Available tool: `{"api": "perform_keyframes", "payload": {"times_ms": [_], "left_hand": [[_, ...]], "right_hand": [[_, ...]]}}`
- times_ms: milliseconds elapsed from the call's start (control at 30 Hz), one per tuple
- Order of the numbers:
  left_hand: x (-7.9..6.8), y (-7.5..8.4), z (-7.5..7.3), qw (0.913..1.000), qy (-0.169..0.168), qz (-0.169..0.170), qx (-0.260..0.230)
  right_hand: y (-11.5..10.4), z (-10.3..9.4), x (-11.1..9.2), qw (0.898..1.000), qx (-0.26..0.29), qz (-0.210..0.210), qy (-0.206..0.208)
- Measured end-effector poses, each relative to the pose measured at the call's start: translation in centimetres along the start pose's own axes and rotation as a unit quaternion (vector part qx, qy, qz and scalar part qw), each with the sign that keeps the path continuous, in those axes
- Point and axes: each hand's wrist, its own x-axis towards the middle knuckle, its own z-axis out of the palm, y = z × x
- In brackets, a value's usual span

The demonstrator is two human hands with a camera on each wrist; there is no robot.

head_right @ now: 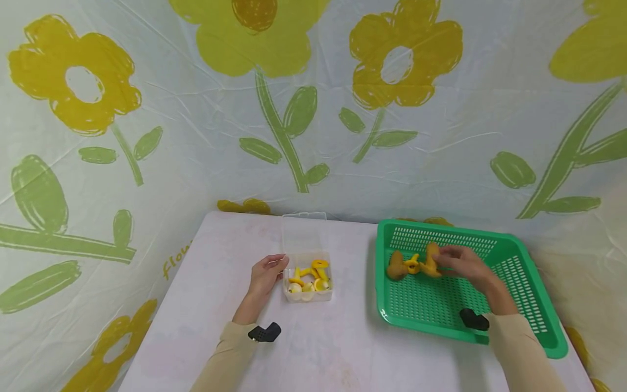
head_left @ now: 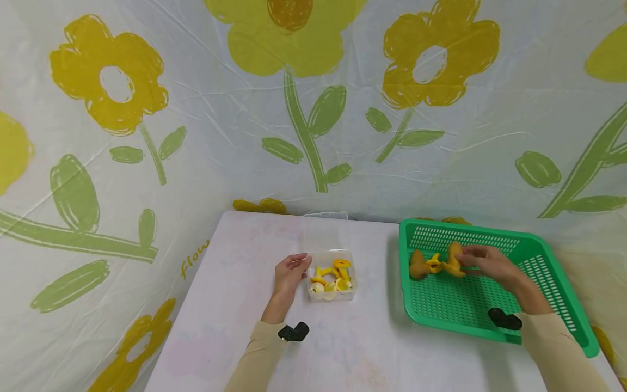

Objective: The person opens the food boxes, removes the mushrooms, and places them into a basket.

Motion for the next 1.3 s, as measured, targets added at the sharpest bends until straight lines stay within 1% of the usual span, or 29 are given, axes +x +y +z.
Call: {"api": "perform_keyframes", "payload": {"times_ms": [100, 267, 400, 533, 600, 733, 833, 933, 1033, 1167, 1300], "left_hand": [[0.0, 0.0, 0.0, 1.0000, 0.000, 0.002, 0.001], [-0.1, 0.1, 0.0, 1.0000, -0.003, 0.003, -0.002], [-0.3, 0.2, 0.0, 1.0000, -0.004, 0.001, -0.004], [-0.4, 0.3, 0.1, 1.0000, -0.005, -0.001, -0.004], [-0.4, 0.3, 0.1, 1.0000, -0.005, 0.000, -0.003], [-0.3, 0.4, 0.1, 1.0000, -0.007, 0.003, -0.006], [-0.2, 0.4, 0.0, 0.9999, -0.007, 0.003, -0.009], [-0.1, 0.3, 0.0, 1.0000, -0.006, 0.003, -0.007], [-0.1, 0.2, 0.0, 1.0000, -0.004, 0.005, -0.005], [0.0, 0.1, 0.0, 1.0000, -0.004, 0.005, -0.005], [0.1, 0.0, 0.0, 0.9999, -0.006, 0.005, -0.007]], "right_hand": [[0.3, -0.3, 0.0, 1.000, -0.005, 0.020, -0.012], [0.7, -0.5, 0.3, 0.998, 0.005, 0.053, -0.029], [1.3, -0.2, 0.8, 0.998, 0.003, 0.059, -0.031], [1.7, 0.3, 1.2, 0.998, -0.031, 0.058, -0.024], [1.7, 0.4, 1.3, 0.997, -0.056, 0.056, -0.019], [1.5, 0.7, 1.4, 0.993, -0.112, 0.040, -0.006], [1.0, 0.9, 1.4, 0.991, -0.135, 0.022, 0.007], [0.3, 1.1, 1.2, 0.989, -0.144, 0.008, 0.030], [-0.4, 1.4, 1.0, 0.985, -0.162, -0.012, 0.058], [-1.5, 2.1, 0.8, 0.984, -0.155, -0.041, 0.081], [-2.5, 2.9, 0.5, 0.984, -0.133, -0.070, 0.096]]}}
